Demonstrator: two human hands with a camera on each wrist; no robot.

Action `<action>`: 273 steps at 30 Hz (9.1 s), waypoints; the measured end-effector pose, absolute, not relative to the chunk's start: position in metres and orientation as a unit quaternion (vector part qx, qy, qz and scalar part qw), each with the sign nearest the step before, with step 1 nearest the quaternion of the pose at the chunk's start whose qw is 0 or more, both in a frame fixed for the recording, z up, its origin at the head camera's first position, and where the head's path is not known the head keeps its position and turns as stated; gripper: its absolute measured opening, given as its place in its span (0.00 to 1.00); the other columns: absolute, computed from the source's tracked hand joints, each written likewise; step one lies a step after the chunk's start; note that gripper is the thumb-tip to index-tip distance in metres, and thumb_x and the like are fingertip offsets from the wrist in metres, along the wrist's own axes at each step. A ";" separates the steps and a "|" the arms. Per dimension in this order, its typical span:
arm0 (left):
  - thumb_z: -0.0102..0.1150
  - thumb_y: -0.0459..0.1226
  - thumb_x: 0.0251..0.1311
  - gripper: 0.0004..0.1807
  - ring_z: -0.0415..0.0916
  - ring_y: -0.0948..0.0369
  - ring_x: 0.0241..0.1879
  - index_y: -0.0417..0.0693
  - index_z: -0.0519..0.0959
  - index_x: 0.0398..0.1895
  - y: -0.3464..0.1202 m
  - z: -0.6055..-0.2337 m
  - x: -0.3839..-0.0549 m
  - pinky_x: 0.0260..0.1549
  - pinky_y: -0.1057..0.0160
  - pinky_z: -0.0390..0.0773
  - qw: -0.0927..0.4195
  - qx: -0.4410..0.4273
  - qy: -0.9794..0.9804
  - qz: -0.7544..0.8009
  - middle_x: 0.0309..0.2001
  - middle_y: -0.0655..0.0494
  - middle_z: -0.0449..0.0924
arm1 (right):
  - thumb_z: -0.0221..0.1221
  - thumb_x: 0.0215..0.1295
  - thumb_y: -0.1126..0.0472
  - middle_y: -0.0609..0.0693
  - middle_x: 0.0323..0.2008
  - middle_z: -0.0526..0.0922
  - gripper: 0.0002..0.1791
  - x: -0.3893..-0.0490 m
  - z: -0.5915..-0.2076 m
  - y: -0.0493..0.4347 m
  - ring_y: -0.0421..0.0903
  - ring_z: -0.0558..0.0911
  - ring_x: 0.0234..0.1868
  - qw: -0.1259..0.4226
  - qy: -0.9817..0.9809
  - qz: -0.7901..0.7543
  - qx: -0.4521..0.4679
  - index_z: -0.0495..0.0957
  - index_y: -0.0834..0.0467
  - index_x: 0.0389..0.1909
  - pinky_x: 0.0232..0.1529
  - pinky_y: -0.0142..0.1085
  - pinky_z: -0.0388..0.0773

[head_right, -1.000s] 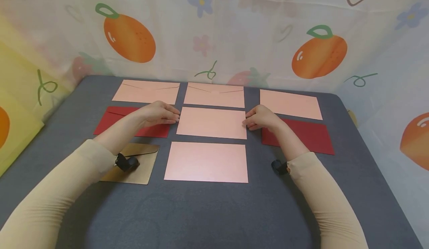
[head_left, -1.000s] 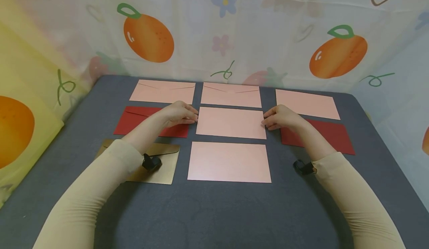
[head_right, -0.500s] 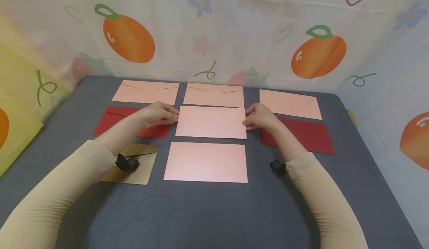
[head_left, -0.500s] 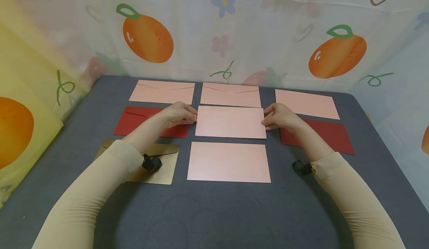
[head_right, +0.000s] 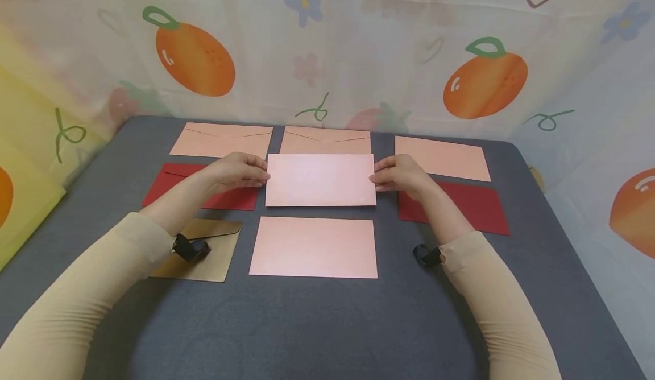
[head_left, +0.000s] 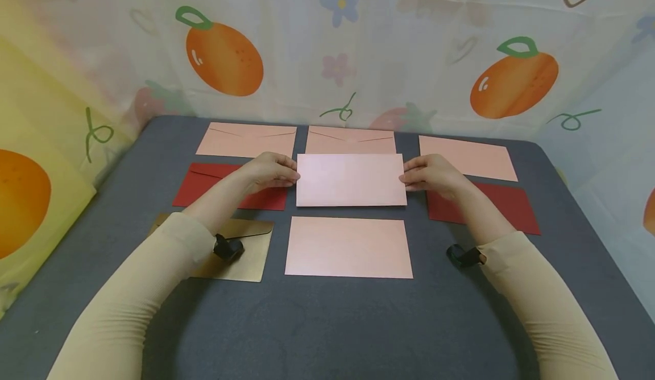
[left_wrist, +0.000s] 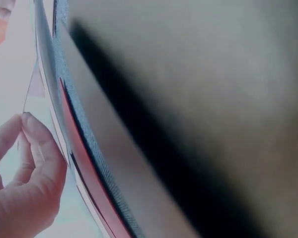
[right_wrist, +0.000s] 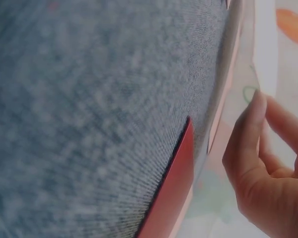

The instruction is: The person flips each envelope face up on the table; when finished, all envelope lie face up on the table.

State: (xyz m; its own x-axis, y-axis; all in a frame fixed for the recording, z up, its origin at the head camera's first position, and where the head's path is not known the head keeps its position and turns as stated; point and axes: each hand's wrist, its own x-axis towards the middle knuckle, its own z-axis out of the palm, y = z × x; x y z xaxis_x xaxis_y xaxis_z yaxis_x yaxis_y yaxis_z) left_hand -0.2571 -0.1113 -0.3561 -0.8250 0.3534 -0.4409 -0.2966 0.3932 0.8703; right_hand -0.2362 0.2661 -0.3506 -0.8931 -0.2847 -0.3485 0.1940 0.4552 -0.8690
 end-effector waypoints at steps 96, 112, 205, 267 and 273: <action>0.60 0.33 0.64 0.11 0.87 0.58 0.39 0.41 0.74 0.48 -0.077 -0.341 -0.246 0.47 0.59 0.86 0.361 0.172 0.717 0.572 0.38 0.53 0.86 | 0.54 0.64 0.79 0.48 0.31 0.84 0.13 -0.232 -0.342 0.225 0.41 0.87 0.36 0.341 0.599 -0.711 -0.138 0.66 0.60 0.39 0.38 0.32 0.86; 0.49 0.31 0.69 0.13 0.82 0.59 0.41 0.39 0.68 0.54 -0.095 -0.329 -0.251 0.42 0.62 0.84 0.388 0.223 0.763 0.467 0.46 0.52 0.78 | 0.54 0.68 0.73 0.45 0.35 0.84 0.16 -0.236 -0.342 0.236 0.39 0.85 0.34 0.210 0.619 -0.753 -0.073 0.68 0.57 0.54 0.39 0.31 0.85; 0.77 0.38 0.46 0.25 0.71 0.56 0.44 0.46 0.75 0.46 -0.110 -0.358 -0.204 0.45 0.63 0.73 0.303 0.313 0.862 0.261 0.41 0.50 0.74 | 0.76 0.47 0.48 0.51 0.41 0.77 0.32 -0.177 -0.356 0.261 0.44 0.76 0.40 0.262 0.902 -0.253 -0.233 0.74 0.56 0.49 0.44 0.35 0.75; 0.59 0.38 0.66 0.11 0.80 0.62 0.26 0.37 0.74 0.41 -0.126 -0.348 -0.227 0.33 0.62 0.81 0.377 0.236 0.746 0.495 0.23 0.58 0.79 | 0.60 0.68 0.63 0.49 0.30 0.80 0.18 -0.193 -0.353 0.289 0.44 0.85 0.33 0.317 0.776 -0.518 -0.168 0.64 0.65 0.50 0.43 0.40 0.87; 0.56 0.38 0.68 0.16 0.84 0.62 0.24 0.37 0.73 0.53 -0.128 -0.347 -0.228 0.27 0.66 0.82 0.394 0.210 0.740 0.503 0.24 0.58 0.86 | 0.59 0.70 0.62 0.47 0.30 0.80 0.08 -0.193 -0.351 0.294 0.42 0.84 0.34 0.319 0.750 -0.562 -0.141 0.73 0.59 0.46 0.43 0.40 0.86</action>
State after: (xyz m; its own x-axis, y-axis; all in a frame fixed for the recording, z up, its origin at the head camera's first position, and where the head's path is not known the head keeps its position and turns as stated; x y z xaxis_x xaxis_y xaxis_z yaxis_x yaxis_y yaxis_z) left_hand -0.2278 -0.1275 -0.3468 -0.6005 0.7080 -0.3717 -0.0854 0.4054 0.9101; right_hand -0.1925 0.2937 -0.3506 -0.7568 -0.5703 -0.3194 0.1458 0.3291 -0.9330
